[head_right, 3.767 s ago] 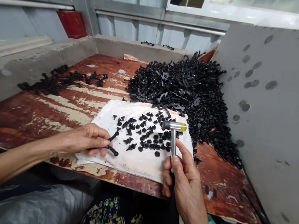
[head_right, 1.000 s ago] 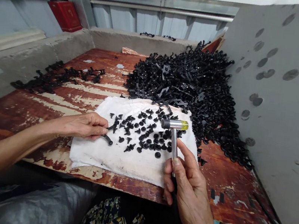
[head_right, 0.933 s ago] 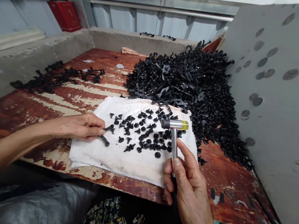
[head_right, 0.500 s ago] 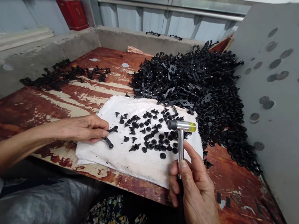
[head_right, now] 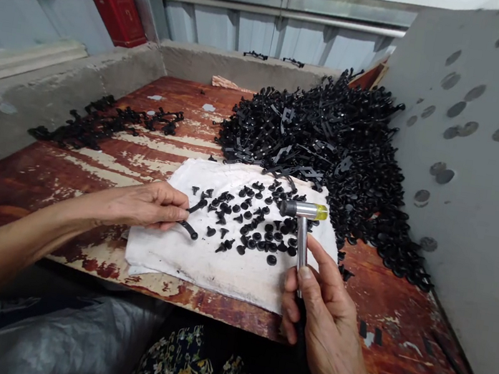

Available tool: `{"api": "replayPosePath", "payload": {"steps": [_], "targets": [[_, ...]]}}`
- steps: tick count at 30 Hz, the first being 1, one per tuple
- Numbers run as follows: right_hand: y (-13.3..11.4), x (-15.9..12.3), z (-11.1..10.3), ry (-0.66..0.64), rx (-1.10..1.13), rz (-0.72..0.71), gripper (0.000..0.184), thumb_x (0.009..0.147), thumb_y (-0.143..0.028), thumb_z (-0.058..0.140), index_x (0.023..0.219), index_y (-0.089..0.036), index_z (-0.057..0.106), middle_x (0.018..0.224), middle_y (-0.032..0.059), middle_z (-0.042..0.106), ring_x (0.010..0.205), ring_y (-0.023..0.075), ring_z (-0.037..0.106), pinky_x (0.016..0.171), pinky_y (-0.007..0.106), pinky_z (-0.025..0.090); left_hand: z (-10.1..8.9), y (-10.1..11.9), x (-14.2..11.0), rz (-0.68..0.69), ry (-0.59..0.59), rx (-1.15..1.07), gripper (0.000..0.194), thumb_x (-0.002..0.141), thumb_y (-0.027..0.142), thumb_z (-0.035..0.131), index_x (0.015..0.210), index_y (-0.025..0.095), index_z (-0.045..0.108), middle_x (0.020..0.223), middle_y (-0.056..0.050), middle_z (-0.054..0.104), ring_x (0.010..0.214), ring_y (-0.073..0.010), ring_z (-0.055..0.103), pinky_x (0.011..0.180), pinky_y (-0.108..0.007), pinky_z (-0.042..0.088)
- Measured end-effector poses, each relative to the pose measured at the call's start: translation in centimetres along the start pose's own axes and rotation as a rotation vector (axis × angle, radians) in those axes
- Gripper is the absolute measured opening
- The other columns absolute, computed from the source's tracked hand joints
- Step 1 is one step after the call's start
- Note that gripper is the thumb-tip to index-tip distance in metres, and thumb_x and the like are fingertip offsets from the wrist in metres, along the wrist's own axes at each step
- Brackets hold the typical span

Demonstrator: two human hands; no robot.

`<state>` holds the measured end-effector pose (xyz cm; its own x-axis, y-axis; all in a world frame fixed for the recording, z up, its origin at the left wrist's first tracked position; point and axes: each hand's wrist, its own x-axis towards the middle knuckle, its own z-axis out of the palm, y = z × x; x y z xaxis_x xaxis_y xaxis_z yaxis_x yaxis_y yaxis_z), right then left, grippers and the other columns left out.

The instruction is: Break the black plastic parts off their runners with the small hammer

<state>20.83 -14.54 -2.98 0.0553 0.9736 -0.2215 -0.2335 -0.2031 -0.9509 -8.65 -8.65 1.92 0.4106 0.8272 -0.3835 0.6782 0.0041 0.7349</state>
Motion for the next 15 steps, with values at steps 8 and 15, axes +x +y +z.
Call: {"api": "replayPosePath", "payload": {"steps": [8,15], "targets": [[0.1,0.1,-0.1,-0.035,-0.003,-0.006,0.055,0.074,-0.046,0.077,0.125,-0.035,0.058,0.066,-0.0062,0.054,0.041,0.0069,0.041,0.027,0.013,0.036,-0.9,1.2,2.5,-0.141,-0.037,0.027,0.03,0.077,0.031,0.06,0.052,0.018,0.052,0.041,0.004,0.041,0.036,-0.0066,0.028,0.038,-0.022,0.017],[0.3,0.1,-0.4,-0.052,0.009,-0.014,0.052,0.076,-0.045,0.076,0.124,-0.036,0.059,0.067,-0.0055,0.055,0.041,0.007,0.042,0.028,0.014,0.037,-1.3,-0.1,-0.1,-0.194,-0.103,-0.048,0.035,0.077,0.041,0.062,0.052,0.018,0.05,0.04,0.004,0.039,0.036,-0.0061,0.027,0.038,-0.022,0.016]]}}
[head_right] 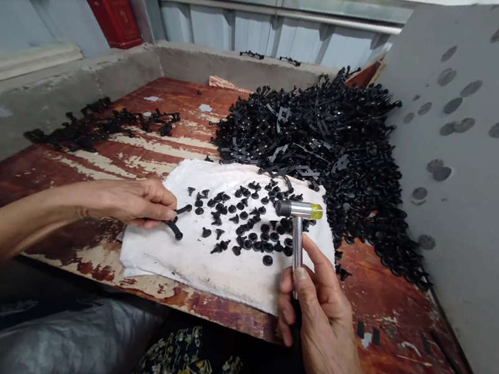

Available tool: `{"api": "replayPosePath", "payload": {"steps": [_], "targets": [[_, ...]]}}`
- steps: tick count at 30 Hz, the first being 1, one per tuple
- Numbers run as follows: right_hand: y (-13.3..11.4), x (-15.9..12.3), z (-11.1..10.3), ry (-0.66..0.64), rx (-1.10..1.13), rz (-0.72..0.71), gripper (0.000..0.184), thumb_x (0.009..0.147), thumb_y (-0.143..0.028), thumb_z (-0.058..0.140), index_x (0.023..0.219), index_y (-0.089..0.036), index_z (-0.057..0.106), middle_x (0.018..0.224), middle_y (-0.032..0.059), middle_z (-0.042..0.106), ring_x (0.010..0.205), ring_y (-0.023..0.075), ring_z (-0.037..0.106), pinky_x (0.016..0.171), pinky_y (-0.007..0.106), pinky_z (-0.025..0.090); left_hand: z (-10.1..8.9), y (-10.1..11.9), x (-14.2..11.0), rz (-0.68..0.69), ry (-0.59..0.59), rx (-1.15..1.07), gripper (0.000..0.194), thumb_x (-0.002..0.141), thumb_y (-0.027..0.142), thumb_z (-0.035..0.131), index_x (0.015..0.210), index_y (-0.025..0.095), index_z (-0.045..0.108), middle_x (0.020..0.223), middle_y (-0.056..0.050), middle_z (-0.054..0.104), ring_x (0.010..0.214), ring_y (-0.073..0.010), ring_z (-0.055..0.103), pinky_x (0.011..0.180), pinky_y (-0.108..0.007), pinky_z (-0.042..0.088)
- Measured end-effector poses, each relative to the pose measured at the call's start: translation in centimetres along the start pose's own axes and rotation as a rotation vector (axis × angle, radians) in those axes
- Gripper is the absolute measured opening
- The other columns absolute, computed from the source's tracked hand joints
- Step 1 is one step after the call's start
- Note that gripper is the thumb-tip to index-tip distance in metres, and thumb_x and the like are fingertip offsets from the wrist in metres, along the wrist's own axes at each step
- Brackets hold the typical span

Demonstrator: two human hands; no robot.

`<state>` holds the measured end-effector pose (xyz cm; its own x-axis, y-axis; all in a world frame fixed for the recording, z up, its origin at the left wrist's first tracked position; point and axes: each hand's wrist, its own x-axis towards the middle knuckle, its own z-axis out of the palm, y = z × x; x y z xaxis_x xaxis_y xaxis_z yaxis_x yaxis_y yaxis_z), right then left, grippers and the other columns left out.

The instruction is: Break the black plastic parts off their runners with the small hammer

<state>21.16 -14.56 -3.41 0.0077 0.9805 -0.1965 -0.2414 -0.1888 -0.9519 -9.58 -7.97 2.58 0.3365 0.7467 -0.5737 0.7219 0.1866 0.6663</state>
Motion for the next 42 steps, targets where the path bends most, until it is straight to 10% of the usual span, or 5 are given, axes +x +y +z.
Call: {"api": "replayPosePath", "payload": {"steps": [16,42], "targets": [[-1.0,-0.8,1.1,0.108,-0.049,0.029,0.057,0.07,-0.04,0.081,0.123,-0.035,0.063,0.068,-0.0039,0.055,0.044,0.0084,0.041,0.029,0.015,0.037,1.8,-4.3,-2.8,0.042,0.069,-0.203,0.043,0.082,0.054,0.058,0.062,0.017,0.049,0.047,0.005,0.041,0.04,-0.0043,0.029,0.04,-0.019,0.018],[-0.8,-0.4,0.9,0.106,-0.083,0.026,0.06,0.07,-0.042,0.08,0.126,-0.036,0.061,0.068,-0.0037,0.054,0.042,0.0083,0.042,0.029,0.017,0.037,2.5,-3.6,-2.5,0.061,0.096,-0.201,0.041,0.081,0.051,0.06,0.059,0.018,0.046,0.046,0.007,0.039,0.039,-0.0039,0.028,0.038,-0.019,0.018]]}}
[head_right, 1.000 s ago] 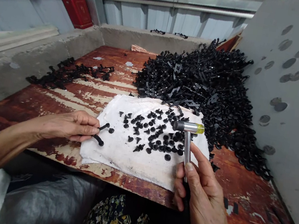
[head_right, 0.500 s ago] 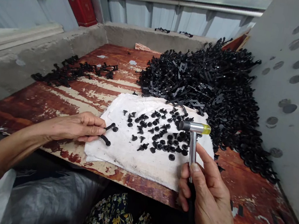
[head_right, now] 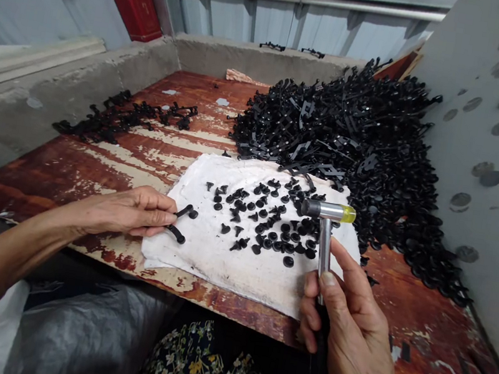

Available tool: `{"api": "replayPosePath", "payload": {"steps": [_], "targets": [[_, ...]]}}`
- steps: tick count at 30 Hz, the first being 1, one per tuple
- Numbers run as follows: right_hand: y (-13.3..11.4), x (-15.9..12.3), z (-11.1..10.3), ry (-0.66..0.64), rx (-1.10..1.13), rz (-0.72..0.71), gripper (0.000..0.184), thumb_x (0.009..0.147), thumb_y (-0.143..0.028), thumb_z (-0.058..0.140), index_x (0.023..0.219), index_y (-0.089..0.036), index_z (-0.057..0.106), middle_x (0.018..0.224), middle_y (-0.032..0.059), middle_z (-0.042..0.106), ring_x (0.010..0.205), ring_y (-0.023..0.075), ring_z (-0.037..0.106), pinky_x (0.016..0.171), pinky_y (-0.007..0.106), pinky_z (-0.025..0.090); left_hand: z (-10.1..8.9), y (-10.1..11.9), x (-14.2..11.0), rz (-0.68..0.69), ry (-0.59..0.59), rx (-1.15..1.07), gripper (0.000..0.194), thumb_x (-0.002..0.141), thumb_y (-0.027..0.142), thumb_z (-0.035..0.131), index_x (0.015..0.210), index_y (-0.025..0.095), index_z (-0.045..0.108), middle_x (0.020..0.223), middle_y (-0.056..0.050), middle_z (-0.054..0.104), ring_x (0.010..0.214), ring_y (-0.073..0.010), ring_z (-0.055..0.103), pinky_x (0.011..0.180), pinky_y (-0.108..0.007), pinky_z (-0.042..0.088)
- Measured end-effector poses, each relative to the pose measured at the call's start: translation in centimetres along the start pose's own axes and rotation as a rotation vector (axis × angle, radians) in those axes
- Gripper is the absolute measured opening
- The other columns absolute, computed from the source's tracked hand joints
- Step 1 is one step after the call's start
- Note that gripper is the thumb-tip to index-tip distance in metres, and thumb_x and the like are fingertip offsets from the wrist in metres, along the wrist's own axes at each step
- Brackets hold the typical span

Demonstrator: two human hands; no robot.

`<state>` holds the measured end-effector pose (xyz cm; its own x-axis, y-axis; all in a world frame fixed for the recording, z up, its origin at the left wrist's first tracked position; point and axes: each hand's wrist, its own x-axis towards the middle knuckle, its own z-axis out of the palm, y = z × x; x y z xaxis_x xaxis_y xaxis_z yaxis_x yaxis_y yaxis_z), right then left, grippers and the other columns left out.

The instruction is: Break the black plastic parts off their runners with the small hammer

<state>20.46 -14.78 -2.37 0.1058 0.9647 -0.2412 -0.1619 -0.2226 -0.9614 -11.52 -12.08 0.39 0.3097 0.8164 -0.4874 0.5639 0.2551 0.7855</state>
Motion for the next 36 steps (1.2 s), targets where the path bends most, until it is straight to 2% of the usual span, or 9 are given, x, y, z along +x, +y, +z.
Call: {"api": "replayPosePath", "payload": {"steps": [24,31,34,36], "targets": [[-0.1,-0.1,0.1,0.025,0.001,-0.005,0.062,0.067,-0.042,0.082,0.125,-0.036,0.062,0.065,-0.004,0.054,0.041,0.0085,0.042,0.028,0.017,0.036,0.2,-0.4,0.0,-0.017,0.013,0.031,0.042,0.082,0.054,0.057,0.063,0.018,0.046,0.047,0.007,0.037,0.04,-0.0036,0.026,0.039,-0.018,0.018],[0.0,-0.1,-0.1,0.006,-0.012,-0.007,0.061,0.071,-0.041,0.079,0.128,-0.035,0.06,0.066,-0.0038,0.055,0.042,0.009,0.042,0.029,0.017,0.037,0.3,0.7,0.0,-0.026,0.045,0.124,0.04,0.079,0.048,0.058,0.054,0.019,0.046,0.042,0.007,0.033,0.038,-0.0046,0.025,0.037,-0.019,0.017],[0.1,-0.4,-0.5,-0.043,-0.107,-0.041,0.056,0.077,-0.043,0.075,0.13,-0.035,0.059,0.067,-0.0038,0.056,0.041,0.0087,0.043,0.029,0.017,0.038,0.3,1.0,0.0,-0.041,0.047,0.101,0.039,0.079,0.044,0.058,0.052,0.019,0.045,0.041,0.007,0.032,0.037,-0.0049,0.024,0.036,-0.02,0.016],[0.2,-0.7,-0.4,-0.096,-0.271,-0.125,0.05,0.082,-0.043,0.069,0.13,-0.033,0.061,0.067,-0.0029,0.058,0.042,0.0097,0.048,0.033,0.019,0.044,0.3,1.0,0.1,-0.05,0.043,0.088,0.038,0.078,0.043,0.059,0.052,0.019,0.045,0.04,0.007,0.032,0.036,-0.0049,0.023,0.036,-0.02,0.015]]}}
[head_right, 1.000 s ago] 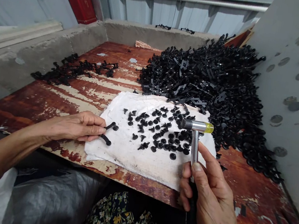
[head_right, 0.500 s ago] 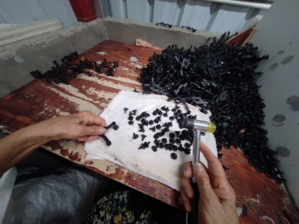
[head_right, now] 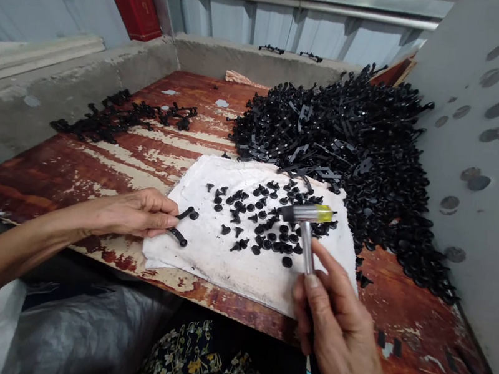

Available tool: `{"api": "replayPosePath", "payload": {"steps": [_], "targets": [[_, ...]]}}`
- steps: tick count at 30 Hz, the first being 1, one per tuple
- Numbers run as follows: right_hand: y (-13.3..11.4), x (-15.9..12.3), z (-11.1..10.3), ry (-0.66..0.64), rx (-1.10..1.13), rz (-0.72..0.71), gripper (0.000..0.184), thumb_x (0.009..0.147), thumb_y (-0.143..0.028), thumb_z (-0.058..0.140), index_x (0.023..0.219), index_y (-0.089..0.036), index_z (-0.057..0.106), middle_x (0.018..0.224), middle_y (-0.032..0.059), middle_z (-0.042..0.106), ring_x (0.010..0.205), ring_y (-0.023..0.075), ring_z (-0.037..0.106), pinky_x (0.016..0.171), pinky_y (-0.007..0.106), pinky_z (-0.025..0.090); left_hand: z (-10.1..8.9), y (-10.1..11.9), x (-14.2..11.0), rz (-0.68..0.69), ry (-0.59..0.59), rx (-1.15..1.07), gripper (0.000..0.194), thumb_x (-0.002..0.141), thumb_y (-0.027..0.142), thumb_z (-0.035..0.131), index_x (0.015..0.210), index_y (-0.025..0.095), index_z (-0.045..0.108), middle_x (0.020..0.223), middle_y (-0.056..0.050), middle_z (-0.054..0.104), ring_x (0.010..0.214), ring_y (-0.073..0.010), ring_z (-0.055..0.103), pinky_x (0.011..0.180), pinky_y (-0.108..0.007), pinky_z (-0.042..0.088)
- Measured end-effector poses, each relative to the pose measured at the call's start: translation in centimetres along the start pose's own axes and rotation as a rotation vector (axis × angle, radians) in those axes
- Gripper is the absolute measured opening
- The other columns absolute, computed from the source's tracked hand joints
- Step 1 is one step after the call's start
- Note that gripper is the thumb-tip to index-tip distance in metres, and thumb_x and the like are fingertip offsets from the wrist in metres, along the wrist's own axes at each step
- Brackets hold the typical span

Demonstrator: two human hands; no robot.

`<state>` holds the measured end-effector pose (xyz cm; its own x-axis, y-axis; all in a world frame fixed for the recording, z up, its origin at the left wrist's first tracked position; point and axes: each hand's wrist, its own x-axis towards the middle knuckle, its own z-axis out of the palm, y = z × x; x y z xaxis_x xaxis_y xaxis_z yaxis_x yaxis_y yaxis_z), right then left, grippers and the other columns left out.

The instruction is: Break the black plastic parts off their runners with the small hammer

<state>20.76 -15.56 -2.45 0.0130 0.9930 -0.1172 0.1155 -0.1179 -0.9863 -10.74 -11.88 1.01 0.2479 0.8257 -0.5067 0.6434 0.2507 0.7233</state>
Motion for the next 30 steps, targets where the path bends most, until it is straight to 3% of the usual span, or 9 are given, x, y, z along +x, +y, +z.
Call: {"api": "replayPosePath", "payload": {"steps": [3,5,6,11,14,17,22,26,30], "targets": [[-0.4,0.1,1.2,-0.138,-0.307,-0.281,0.041,0.092,-0.035,0.057,0.132,-0.029,0.062,0.088,0.0056,0.072,0.073,0.0181,0.07,0.064,0.03,0.062,-0.1,-0.1,0.1,-0.013,-0.007,-0.012,0.037,0.078,0.041,0.06,0.052,0.019,0.046,0.04,0.006,0.033,0.036,-0.0049,0.023,0.037,-0.02,0.013],[-0.8,0.6,2.6,-0.255,-0.478,-0.526,0.042,0.095,-0.024,0.048,0.135,-0.025,0.059,0.118,0.0104,0.071,0.105,0.0228,0.069,0.09,0.039,0.057,-0.2,-0.2,0.2,-0.03,-0.008,-0.035,0.037,0.077,0.041,0.061,0.051,0.019,0.045,0.04,0.006,0.033,0.036,-0.0051,0.023,0.037,-0.021,0.013],[-1.1,0.9,3.4,-0.303,-0.545,-0.633,0.045,0.095,-0.018,0.044,0.138,-0.023,0.056,0.125,0.0116,0.068,0.111,0.0236,0.066,0.095,0.041,0.054,-0.2,-0.2,0.2,-0.038,-0.004,-0.047,0.037,0.076,0.04,0.061,0.051,0.019,0.045,0.039,0.006,0.033,0.035,-0.0052,0.023,0.037,-0.021,0.012],[-2.3,2.3,6.5,-0.383,-0.8,-0.835,0.055,0.091,-0.006,0.035,0.144,-0.013,0.047,0.093,0.0122,0.07,0.076,0.0196,0.069,0.069,0.033,0.06,-0.3,-0.1,0.3,-0.023,0.0,-0.032,0.033,0.077,0.034,0.057,0.05,0.019,0.046,0.039,0.006,0.035,0.035,-0.0057,0.024,0.037,-0.022,0.014],[-2.9,2.5,7.2,-0.318,-0.914,-0.936,0.059,0.088,-0.002,0.034,0.144,-0.012,0.046,0.08,0.007,0.062,0.058,0.0156,0.06,0.052,0.026,0.053,-0.5,0.0,0.4,-0.013,0.001,0.013,0.031,0.077,0.028,0.056,0.049,0.018,0.047,0.04,0.005,0.038,0.035,-0.0058,0.027,0.037,-0.021,0.015],[-3.0,2.6,7.3,-0.356,-1.019,-0.964,0.064,0.082,0.001,0.034,0.143,-0.013,0.048,0.076,0.0032,0.057,0.043,0.0115,0.047,0.04,0.023,0.042,-0.5,0.0,0.4,-0.008,-0.023,-0.03,0.032,0.078,0.028,0.054,0.048,0.018,0.046,0.038,0.005,0.036,0.034,-0.0056,0.025,0.037,-0.021,0.015],[-2.7,2.4,7.0,-0.269,-0.882,-0.982,0.068,0.087,0.0,0.035,0.152,-0.02,0.031,0.078,0.0019,0.055,0.057,0.0136,0.054,0.051,0.023,0.048,-0.3,-0.5,0.3,0.009,0.007,-0.021,0.033,0.077,0.032,0.056,0.049,0.019,0.047,0.038,0.005,0.036,0.034,-0.0062,0.025,0.036,-0.021,0.015],[-2.7,2.4,6.9,-0.388,-1.011,-0.928,0.067,0.083,0.001,0.036,0.146,-0.018,0.042,0.077,0.0018,0.056,0.043,0.0106,0.047,0.042,0.022,0.043,-0.3,-0.6,0.5,0.014,-0.005,-0.011,0.033,0.077,0.033,0.054,0.049,0.019,0.047,0.038,0.005,0.036,0.034,-0.006,0.025,0.036,-0.02,0.016],[-2.5,2.5,6.9,-0.317,-0.942,-0.908,0.067,0.087,-0.001,0.035,0.151,-0.019,0.033,0.083,0.0052,0.059,0.055,0.0145,0.056,0.051,0.025,0.05,-0.3,-1.0,0.7,-0.006,0.0,-0.02,0.032,0.076,0.035,0.056,0.049,0.019,0.047,0.039,0.005,0.039,0.032,-0.0067,0.028,0.035,-0.021,0.018]]}}
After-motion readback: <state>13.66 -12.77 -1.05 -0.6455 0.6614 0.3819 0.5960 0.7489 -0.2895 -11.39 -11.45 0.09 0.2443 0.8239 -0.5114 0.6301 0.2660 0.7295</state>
